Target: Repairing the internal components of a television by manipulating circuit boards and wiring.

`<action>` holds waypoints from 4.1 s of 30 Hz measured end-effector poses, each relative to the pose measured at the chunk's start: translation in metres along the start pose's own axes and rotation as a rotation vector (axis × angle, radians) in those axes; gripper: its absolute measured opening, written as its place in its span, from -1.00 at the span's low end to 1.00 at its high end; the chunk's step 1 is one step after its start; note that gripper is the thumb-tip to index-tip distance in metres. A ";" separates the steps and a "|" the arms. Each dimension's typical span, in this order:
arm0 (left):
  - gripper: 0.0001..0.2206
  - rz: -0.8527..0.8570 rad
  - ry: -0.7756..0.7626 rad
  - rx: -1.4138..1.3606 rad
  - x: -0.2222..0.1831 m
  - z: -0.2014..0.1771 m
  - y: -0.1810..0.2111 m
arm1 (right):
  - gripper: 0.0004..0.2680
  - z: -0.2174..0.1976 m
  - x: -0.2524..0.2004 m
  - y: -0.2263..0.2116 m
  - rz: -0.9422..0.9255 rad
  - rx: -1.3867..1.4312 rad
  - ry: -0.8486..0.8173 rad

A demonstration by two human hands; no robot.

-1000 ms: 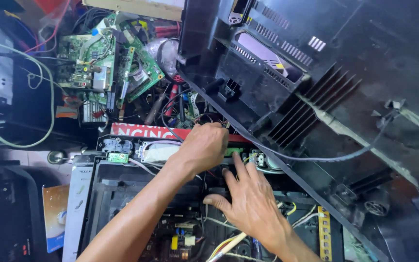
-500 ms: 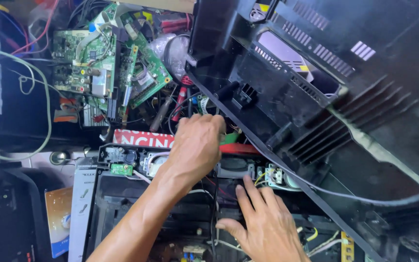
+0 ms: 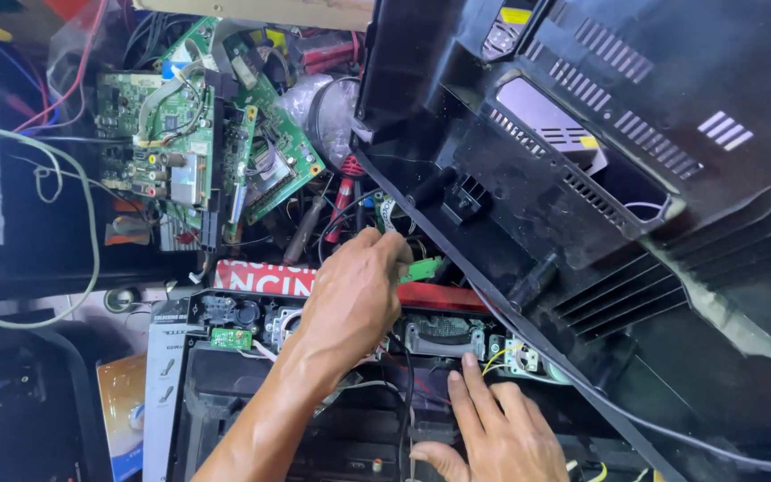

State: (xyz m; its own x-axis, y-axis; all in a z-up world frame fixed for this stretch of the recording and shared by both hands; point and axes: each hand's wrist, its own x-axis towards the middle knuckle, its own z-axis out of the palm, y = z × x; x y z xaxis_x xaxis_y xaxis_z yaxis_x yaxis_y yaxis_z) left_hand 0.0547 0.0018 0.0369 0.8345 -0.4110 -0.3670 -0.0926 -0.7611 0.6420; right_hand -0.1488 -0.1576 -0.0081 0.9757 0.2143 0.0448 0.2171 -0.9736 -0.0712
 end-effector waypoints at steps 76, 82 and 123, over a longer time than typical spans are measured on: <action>-0.79 0.418 -0.109 0.089 -0.003 0.035 -0.007 | -0.38 -0.017 0.001 -0.004 -0.047 -0.026 -0.045; -0.78 0.436 -0.130 0.083 -0.004 0.032 -0.002 | -0.38 -0.017 0.001 -0.004 -0.046 -0.014 -0.052; -0.93 0.326 -0.228 0.156 -0.022 0.021 0.004 | -0.76 -0.044 0.021 0.012 0.203 0.225 0.138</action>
State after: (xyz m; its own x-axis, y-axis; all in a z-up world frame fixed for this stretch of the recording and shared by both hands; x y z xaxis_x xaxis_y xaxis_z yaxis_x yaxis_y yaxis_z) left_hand 0.0241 -0.0027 0.0331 0.6080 -0.7299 -0.3124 -0.4273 -0.6324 0.6461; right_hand -0.1273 -0.1681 0.0354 0.9901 -0.0101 0.1403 0.0342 -0.9501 -0.3102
